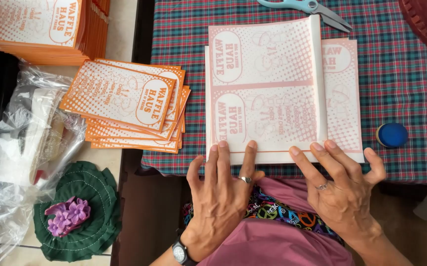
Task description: Folding printed paper sheets and using a pressing tool to secure adhesive seams for bag assembly.
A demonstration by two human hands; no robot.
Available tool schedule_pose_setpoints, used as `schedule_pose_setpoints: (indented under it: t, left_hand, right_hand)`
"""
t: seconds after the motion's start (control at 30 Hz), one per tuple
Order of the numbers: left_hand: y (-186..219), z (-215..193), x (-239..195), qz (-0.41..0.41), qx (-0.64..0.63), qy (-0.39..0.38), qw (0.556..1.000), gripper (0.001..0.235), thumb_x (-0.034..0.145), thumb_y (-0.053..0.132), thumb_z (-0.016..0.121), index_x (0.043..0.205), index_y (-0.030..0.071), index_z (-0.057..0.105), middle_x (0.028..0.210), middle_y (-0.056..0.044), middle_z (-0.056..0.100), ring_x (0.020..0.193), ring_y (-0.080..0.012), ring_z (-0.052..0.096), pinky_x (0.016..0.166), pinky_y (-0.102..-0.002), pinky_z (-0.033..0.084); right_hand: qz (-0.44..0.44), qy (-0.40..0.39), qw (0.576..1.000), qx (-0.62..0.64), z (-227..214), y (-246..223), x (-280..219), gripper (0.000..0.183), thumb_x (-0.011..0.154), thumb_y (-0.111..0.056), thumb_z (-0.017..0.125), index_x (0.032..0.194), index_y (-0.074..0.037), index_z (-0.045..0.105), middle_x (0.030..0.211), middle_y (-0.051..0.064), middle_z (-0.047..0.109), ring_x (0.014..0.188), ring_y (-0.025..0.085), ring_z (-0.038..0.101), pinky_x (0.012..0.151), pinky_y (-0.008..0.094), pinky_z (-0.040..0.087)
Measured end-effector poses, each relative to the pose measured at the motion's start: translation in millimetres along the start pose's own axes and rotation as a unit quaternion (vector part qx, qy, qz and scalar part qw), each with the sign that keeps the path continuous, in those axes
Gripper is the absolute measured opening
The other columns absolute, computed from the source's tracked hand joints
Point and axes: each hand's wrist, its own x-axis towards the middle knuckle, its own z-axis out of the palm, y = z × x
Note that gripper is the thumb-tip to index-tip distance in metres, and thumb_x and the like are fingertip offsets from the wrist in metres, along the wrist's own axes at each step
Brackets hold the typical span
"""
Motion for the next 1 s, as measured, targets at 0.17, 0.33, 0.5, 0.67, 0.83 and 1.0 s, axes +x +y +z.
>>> schedule_pose_setpoints:
  t: [0.17,0.33,0.5,0.67,0.83,1.0]
  left_hand:
    - [-3.0,-0.3,21.7,-0.054,-0.106,0.055,0.991,0.03,0.105,0.04,0.064,0.123,0.016,0.067,0.107,-0.016,0.065,0.088,-0.0309,0.062,0.083,-0.047,0.038]
    - [-10.4,4.2,26.4,-0.117,-0.193,0.06,0.972,0.019,0.096,0.029,0.08,0.109,0.016,0.074,0.092,-0.006,0.06,0.079,-0.0269,0.055,0.08,-0.045,0.033]
    - [-28.0,8.7,16.6,-0.163,-0.307,-0.008,0.938,0.035,0.095,-0.01,0.056,0.12,0.009,0.071,0.103,-0.009,0.061,0.091,-0.0302,0.054,0.079,-0.044,0.036]
    - [-18.7,-2.4,34.8,-0.153,-0.246,-0.003,0.957,0.066,0.067,-0.017,0.047,0.126,0.006,0.065,0.124,-0.02,0.055,0.107,-0.0384,0.053,0.093,-0.053,0.039]
    - [79.8,-1.7,82.1,-0.025,-0.421,-0.027,0.906,0.026,0.098,0.01,0.055,0.12,-0.003,0.059,0.128,-0.024,0.053,0.12,-0.0421,0.051,0.108,-0.055,0.034]
    - [240.3,44.1,110.7,0.039,-0.267,0.051,0.962,0.034,0.099,0.001,0.057,0.125,-0.014,0.072,0.132,-0.04,0.067,0.121,-0.0557,0.07,0.08,-0.053,0.052]
  right_hand:
    - [0.005,-0.002,1.0,-0.01,2.6,-2.4,-0.7,0.04,0.101,0.0,0.072,0.132,-0.025,0.078,0.129,0.003,0.066,0.124,0.025,0.064,0.116,0.055,0.025]
    - [0.016,-0.002,1.0,-0.004,5.6,-3.3,-2.0,0.044,0.099,0.003,0.075,0.132,-0.026,0.077,0.13,0.003,0.065,0.125,0.026,0.062,0.118,0.055,0.023]
    - [0.023,0.025,0.999,0.024,6.5,-4.1,0.6,0.036,0.1,0.0,0.079,0.127,-0.023,0.079,0.122,0.004,0.069,0.12,0.026,0.065,0.118,0.053,0.023]
    - [0.036,0.031,0.998,0.037,10.4,-6.5,-2.6,0.035,0.102,-0.003,0.075,0.13,-0.024,0.077,0.126,0.004,0.066,0.122,0.026,0.063,0.119,0.053,0.022]
    - [0.037,0.045,0.996,0.072,23.0,-2.8,-17.0,0.016,0.09,0.0,0.063,0.097,-0.006,0.076,0.122,0.005,0.07,0.127,0.027,0.061,0.114,0.057,0.028]
    - [0.026,-0.008,0.999,-0.022,3.7,-2.5,-2.3,0.041,0.101,-0.018,0.066,0.139,-0.034,0.068,0.134,-0.005,0.062,0.13,0.017,0.061,0.118,0.051,0.031]
